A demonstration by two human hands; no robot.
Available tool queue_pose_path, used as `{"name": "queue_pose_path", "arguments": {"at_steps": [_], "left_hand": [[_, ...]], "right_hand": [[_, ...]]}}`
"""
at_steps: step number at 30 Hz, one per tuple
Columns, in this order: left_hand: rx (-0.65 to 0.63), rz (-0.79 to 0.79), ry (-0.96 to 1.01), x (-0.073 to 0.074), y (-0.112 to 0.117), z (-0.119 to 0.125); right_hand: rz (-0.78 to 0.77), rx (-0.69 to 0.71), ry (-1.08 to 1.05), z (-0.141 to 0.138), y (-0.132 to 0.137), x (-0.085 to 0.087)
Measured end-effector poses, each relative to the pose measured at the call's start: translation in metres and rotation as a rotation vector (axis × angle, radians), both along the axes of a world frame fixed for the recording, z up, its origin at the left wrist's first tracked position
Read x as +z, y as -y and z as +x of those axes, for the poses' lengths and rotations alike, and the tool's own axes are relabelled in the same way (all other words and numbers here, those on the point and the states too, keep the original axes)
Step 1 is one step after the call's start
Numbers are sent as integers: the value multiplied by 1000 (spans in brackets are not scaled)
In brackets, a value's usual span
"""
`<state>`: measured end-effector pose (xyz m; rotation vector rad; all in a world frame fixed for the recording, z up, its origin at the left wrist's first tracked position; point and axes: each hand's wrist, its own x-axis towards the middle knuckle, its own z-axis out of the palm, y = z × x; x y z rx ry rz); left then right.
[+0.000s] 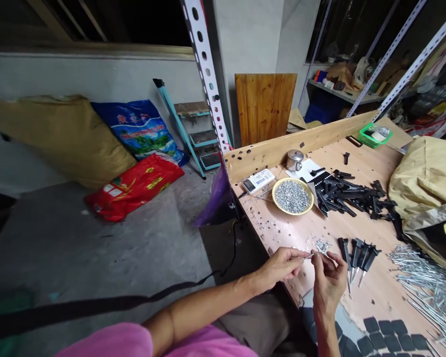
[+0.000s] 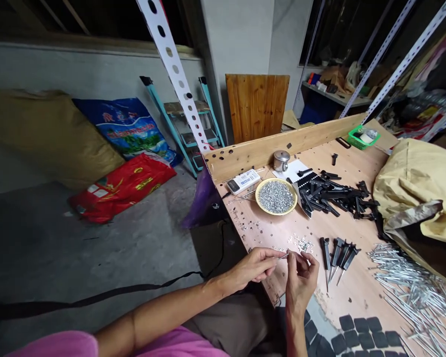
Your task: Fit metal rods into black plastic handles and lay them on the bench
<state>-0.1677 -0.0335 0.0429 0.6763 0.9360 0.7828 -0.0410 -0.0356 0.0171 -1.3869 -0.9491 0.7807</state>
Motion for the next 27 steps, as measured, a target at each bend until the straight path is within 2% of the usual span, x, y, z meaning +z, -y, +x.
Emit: {"name": "queue_pose_path", "arguments": {"at_steps": [5,9,10,12,15,17,21,27], "left_hand": [[-36,33,-21,3,2,2],[-105,41,-34,6,4,1],[-115,80,-68,6,4,1],[-96,254,-194,6,7,3],[-21,580,-397,3,11,7],[-8,684,-463,1,14,10],[-35,711,-513,-1,16,13],[-52,674,-434,4,15,10]], "right_hand": [[66,-9,29,7,5,2],[136,25,296,22,12,2],[136,57,367,26,13,3],[104,153,424,34,14,8],[3,277,283,40,13,16],[-107,274,150,41,13,21],[-320,244,-14,42,13,28],[-353,230,-185,35,18,33]]}}
